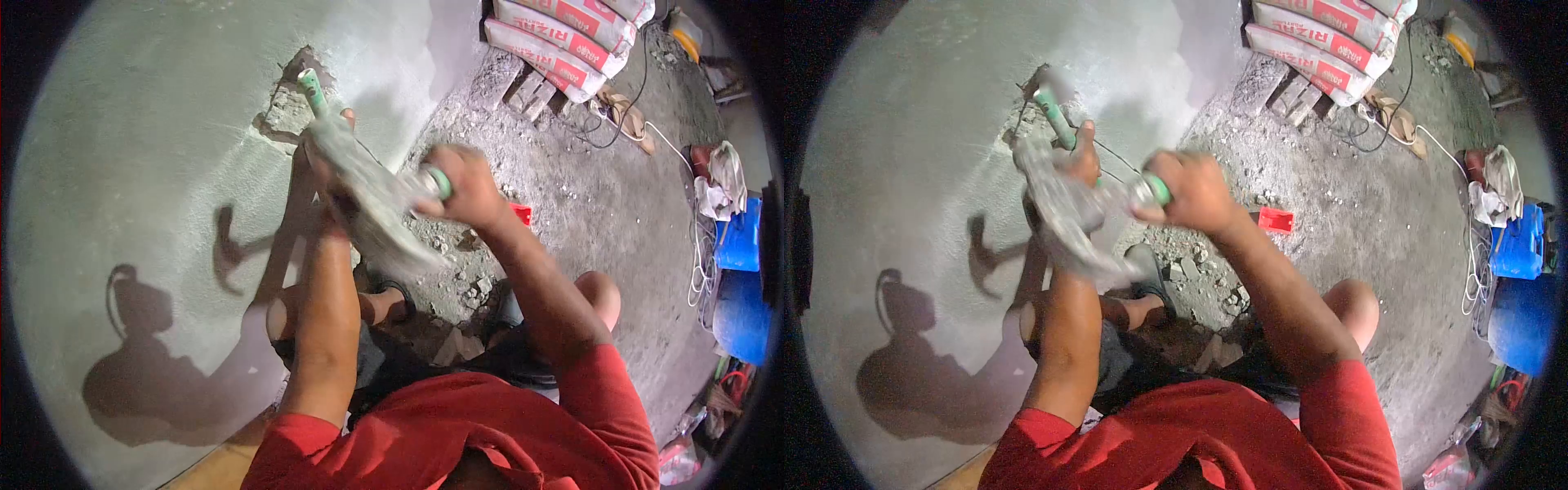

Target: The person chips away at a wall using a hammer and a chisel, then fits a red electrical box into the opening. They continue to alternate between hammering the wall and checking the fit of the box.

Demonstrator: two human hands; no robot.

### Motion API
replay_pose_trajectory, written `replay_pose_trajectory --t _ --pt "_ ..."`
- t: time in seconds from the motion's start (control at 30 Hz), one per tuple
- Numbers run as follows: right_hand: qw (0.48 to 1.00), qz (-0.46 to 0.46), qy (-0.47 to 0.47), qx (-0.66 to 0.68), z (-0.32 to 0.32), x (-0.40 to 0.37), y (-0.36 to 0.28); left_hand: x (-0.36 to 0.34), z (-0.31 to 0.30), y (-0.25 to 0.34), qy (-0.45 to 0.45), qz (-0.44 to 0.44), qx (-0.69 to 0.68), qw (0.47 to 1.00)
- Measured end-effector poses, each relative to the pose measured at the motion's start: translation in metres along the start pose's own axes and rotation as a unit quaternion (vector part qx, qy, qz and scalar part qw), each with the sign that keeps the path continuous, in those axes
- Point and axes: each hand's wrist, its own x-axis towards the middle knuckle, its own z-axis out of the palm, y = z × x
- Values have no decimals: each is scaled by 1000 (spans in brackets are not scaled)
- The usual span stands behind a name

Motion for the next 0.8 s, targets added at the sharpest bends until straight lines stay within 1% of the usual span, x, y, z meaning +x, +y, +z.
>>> replay_pose_trajectory --t 0.03,0.07,0.1,0.13,0.17,0.2,0.23,0.27,0.3,0.33,0.37,0.4,0.43,0.47,0.5,0.53,0.57,0.6,0.63,0.67,0.7,0.73,0.8 --pt "993 101 -31 -48 9 24 4 19 12 -24 -15 37 58 997" --pt "972 204 -64 -95 15 39 2 34 27 -61 -33 73 116 990" --pt "972 204 -61 -98 16 37 -4 32 37 -86 -33 -171 -207 963" --pt "974 204 -53 -82 15 36 -8 29 35 -65 -34 -163 -213 963" --pt "976 203 -51 -61 17 35 -15 17 30 -48 17 14 -162 987" --pt "976 203 -56 -58 15 27 -25 6 20 -32 64 184 -100 976" --pt "988 156 -5 0 8 21 -34 13 8 -19 65 184 -99 976" --pt "991 108 44 59 2 15 -38 20 -7 -5 -29 27 -113 993" --pt "995 57 38 75 -1 10 -37 26 -19 6 -122 -132 -124 976" --pt "995 53 40 76 7 14 -26 31 -26 11 -209 -283 -132 927" --pt "995 89 31 38 20 16 -8 13 10 -9 -15 -153 88 984" --pt "992 126 19 0 27 20 6 19 46 -94 8 80 -134 988" --pt "959 275 -54 -49 23 50 1 17 30 -54 -9 -9 -4 1000" --pt "962 260 -43 -68 26 53 14 16 13 -11 -28 -96 128 987" --pt "966 258 -13 -21 20 49 8 23 20 -18 -25 -89 124 988" --pt "968 250 12 29 16 43 0 33 29 -40 15 -19 106 994" --pt "962 267 15 62 15 34 -6 31 32 -58 47 42 96 993" --pt "960 273 12 67 14 23 -9 25 25 -49 43 37 101 993" --pt "972 208 54 91 12 14 -11 20 13 -23 38 -61 32 997" --pt "978 145 98 114 10 4 -14 14 8 -9 31 -157 -36 986" --pt "978 111 121 128 8 -1 -16 15 9 -4 72 -126 2 989" --pt "977 113 126 127 11 -7 -16 18 7 -1 68 -123 4 990" --pt "953 233 148 121 19 -16 -18 22 -4 5 24 -95 12 995"
